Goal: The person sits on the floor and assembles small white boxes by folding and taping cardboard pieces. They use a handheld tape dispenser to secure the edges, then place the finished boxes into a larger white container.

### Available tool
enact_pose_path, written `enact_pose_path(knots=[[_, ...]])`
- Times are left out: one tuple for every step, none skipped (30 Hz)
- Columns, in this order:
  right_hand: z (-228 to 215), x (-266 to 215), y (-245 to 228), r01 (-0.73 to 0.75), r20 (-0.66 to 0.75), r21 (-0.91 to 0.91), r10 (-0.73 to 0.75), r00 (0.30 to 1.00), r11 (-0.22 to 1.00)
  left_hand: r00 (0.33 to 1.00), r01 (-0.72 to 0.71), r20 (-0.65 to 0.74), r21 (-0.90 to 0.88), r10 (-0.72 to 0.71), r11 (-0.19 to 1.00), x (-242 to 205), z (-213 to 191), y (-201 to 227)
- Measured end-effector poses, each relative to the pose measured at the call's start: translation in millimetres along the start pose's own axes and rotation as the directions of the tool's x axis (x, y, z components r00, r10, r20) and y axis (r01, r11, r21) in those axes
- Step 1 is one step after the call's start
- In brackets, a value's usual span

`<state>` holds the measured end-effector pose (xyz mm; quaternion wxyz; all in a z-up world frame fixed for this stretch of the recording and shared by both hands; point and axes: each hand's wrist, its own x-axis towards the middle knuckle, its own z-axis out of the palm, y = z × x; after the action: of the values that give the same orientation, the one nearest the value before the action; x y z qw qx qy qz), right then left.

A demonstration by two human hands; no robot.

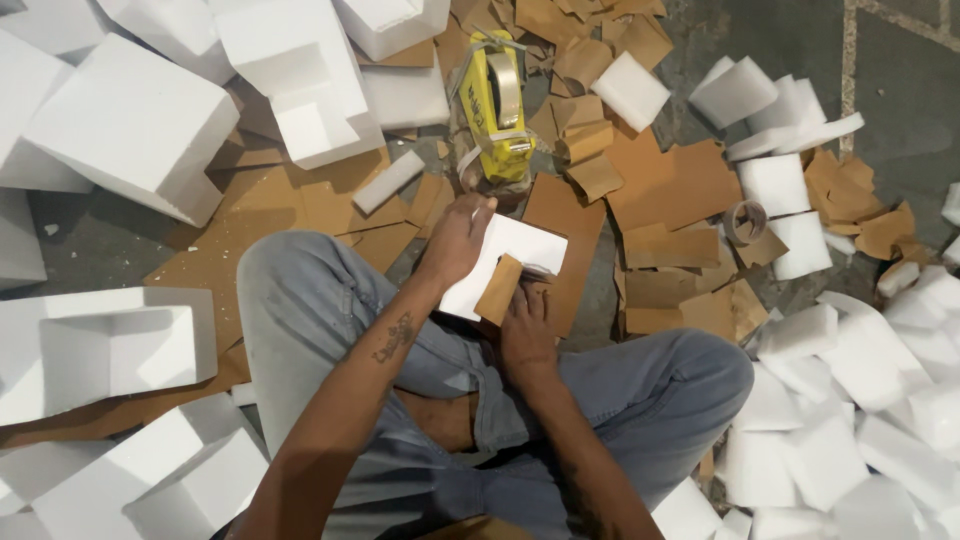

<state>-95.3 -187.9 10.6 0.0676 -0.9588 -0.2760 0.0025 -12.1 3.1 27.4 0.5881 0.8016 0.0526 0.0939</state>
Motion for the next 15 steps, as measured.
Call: enact_pose_path(knots=[[-2.0,0.8,-1.1,-0.02,0.019,0.047,0.019,1.0,0.999,1.0,-0.003,-0.008,-0.013,0.003,1.0,-0.6,-0.9,1.2],[-4.5,1.8,-2.6,-0.041,0.039,0.094,0.037,0.999,0.995,1.0,-0.002,-0.006,-0.016,0.002,1.0,-0.7,-1.4,2.2],[-6.9,2.2,-5.0,-0.057,0.018,0.209,0.055,0.998,0.976,1.0,-0.002,-0.003,-0.019,0.002,1.0,-1.0,-1.5,2.5],[-9.1,2.7,-8.0,-0.071,0.0,0.322,0.075,0.997,0.944,1.0,-0.001,0.0,-0.023,0.001,1.0,-1.2,-1.1,2.4],[-11.1,3.5,-10.9,-0.081,-0.017,0.431,0.098,0.995,0.899,1.0,0.014,-0.001,-0.019,-0.014,1.0,-0.6,-0.2,2.2],[-12.7,3.9,-14.0,-0.116,0.034,0.417,0.112,0.993,0.901,1.0,0.029,-0.002,-0.015,-0.029,0.999,0.0,1.0,1.6],[-12.9,4.5,-17.9,-0.149,0.085,0.404,0.126,0.988,0.903,0.999,0.045,-0.002,-0.009,-0.045,0.999,0.4,1.5,0.3],[-12.0,5.3,-21.4,-0.182,0.135,0.389,0.14,0.981,0.903,1.0,0.02,-0.019,-0.006,-0.02,1.0,1.1,2.3,-1.2],[-9.7,5.0,-25.1,-0.127,0.049,0.324,0.118,0.992,0.937,1.0,-0.003,-0.031,-0.003,0.003,1.0,0.8,3.4,-3.2],[-6.4,5.4,-27.9,-0.077,-0.036,0.253,0.089,0.995,0.964,0.999,-0.027,-0.043,0.001,0.027,1.0,0.4,4.1,-5.4],[-2.7,5.8,-29.1,-0.032,-0.12,0.173,0.054,0.991,0.984,0.999,-0.027,-0.038,-0.006,0.026,1.0,0.6,5.4,-7.3],[1.6,6.9,-29.6,-0.038,-0.094,0.156,0.053,0.994,0.987,0.999,-0.026,-0.034,-0.014,0.026,1.0,0.4,6.0,-9.2],[5.7,8.3,-29.1,-0.045,-0.069,0.136,0.055,0.996,0.99,0.999,-0.027,-0.029,-0.022,0.026,0.999,0.7,7.2,-10.3],[8.7,8.0,-28.3,-0.051,-0.044,0.117,0.056,0.997,0.992,0.998,-0.047,-0.037,-0.019,0.046,0.999,0.5,8.6,-10.8],[11.2,8.9,-27.2,-0.065,-0.061,0.103,0.071,0.996,0.993,0.996,-0.068,-0.05,-0.014,0.068,0.998,1.4,8.6,-11.0]])
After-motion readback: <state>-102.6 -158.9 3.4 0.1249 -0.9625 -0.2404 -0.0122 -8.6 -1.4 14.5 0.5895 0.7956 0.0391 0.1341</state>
